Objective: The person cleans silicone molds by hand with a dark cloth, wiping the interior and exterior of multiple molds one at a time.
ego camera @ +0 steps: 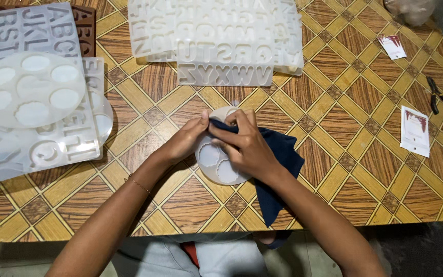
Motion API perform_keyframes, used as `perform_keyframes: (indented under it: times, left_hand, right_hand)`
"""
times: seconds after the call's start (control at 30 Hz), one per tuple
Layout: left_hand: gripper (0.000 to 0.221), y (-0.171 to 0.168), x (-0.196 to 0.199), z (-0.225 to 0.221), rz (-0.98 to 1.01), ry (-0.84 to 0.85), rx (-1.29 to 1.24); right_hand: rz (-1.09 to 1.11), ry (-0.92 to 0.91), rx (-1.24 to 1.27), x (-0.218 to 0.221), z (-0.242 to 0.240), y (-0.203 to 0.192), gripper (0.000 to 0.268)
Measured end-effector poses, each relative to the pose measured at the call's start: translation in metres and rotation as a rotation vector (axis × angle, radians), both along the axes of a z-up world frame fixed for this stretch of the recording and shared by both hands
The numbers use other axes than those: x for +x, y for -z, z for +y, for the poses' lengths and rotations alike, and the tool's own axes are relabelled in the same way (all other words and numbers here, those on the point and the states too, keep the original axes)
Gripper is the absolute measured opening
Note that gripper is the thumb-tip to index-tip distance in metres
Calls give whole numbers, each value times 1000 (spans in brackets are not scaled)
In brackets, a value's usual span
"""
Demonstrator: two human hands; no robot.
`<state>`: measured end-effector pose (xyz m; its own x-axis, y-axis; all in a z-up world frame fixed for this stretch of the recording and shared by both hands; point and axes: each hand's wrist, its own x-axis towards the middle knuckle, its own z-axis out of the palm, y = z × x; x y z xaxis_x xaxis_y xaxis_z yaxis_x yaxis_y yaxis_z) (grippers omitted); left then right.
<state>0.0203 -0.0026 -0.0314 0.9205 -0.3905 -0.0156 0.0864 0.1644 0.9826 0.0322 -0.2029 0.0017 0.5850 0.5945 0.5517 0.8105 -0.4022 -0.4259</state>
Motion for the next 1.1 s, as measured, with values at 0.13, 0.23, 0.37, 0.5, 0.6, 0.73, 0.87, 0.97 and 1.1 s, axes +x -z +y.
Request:
perform_keyframes:
  times: [0.13, 0.23, 0.37, 0.5, 0.6, 0.73, 0.87, 0.97, 1.1]
  left_hand:
    - [59, 12, 0, 0, -4, -34, -56]
    - [61, -3, -4, 0, 62, -113, -4]
    - [66, -32, -7, -2, 55, -109, 33]
    - [69, -30, 3, 9, 7, -183, 79]
    - [69, -35, 0, 6, -41, -224, 110]
    - [76, -27, 0, 6, -43, -287, 109]
    - [71, -9, 14, 20, -50, -376, 82]
    - [61, -22, 9, 15, -28, -458, -2]
    - [61, -24, 9, 17, -57, -437, 57]
  right_hand:
    - [103, -125, -18, 7, -6, 3, 22]
    - [87, -93, -18, 11, -16, -2, 22]
    - [35, -24, -21, 24, -26, 7, 26]
    - [14, 111, -62, 33, -35, 15, 28]
    - [69, 154, -162, 28, -36, 5, 30]
    - [74, 219, -267, 29, -41, 3, 31]
    - [134, 205, -296, 34, -54, 2, 28]
    - [256, 114, -244, 31, -52, -14, 26]
    - [343, 65, -98, 35, -53, -10, 27]
